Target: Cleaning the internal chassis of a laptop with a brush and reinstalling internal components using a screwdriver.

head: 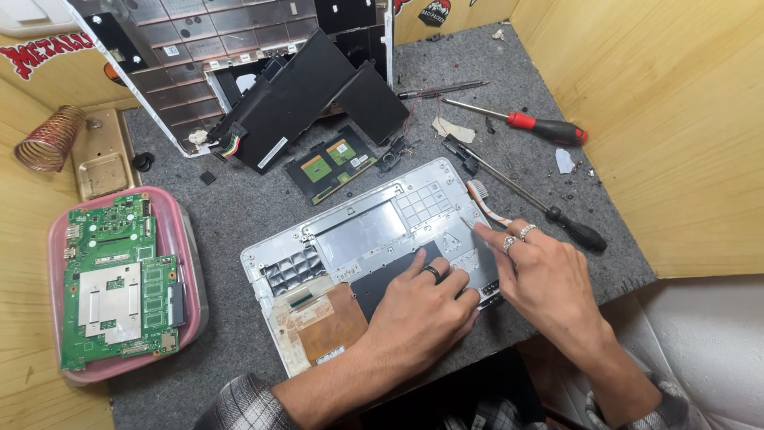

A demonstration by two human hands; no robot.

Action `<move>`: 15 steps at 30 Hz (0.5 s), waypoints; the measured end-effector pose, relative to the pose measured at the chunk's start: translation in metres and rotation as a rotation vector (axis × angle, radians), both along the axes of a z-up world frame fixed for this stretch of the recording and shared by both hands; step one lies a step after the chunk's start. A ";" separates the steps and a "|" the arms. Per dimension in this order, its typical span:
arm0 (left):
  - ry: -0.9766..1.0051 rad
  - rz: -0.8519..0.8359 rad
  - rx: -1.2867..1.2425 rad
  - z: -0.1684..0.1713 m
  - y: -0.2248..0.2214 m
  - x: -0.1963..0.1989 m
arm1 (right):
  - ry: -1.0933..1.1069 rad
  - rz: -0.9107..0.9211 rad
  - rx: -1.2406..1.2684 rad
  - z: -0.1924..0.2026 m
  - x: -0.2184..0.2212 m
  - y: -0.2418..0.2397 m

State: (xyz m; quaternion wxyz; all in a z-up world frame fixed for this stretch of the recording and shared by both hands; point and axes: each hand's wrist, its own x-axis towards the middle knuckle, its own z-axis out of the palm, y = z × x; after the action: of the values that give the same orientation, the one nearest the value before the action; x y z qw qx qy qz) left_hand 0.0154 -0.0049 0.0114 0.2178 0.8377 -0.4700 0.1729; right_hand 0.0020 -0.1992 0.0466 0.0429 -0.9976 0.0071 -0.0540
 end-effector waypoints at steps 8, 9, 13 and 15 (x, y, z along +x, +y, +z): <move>0.013 0.000 -0.001 0.000 -0.001 0.000 | 0.050 -0.035 -0.029 -0.002 0.005 0.000; 0.013 -0.013 0.002 -0.001 0.000 -0.001 | 0.056 -0.057 -0.025 -0.003 0.003 0.001; -0.010 0.009 0.005 -0.003 -0.001 -0.001 | 0.104 -0.061 -0.041 0.003 0.007 0.005; 0.001 -0.004 0.002 -0.001 -0.001 0.000 | 0.107 -0.083 -0.013 0.002 0.005 0.005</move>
State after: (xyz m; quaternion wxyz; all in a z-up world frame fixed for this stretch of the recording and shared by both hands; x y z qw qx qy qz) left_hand 0.0152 -0.0055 0.0101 0.2174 0.8372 -0.4716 0.1714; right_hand 0.0067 -0.1943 0.0485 0.0336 -0.9982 0.0503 -0.0025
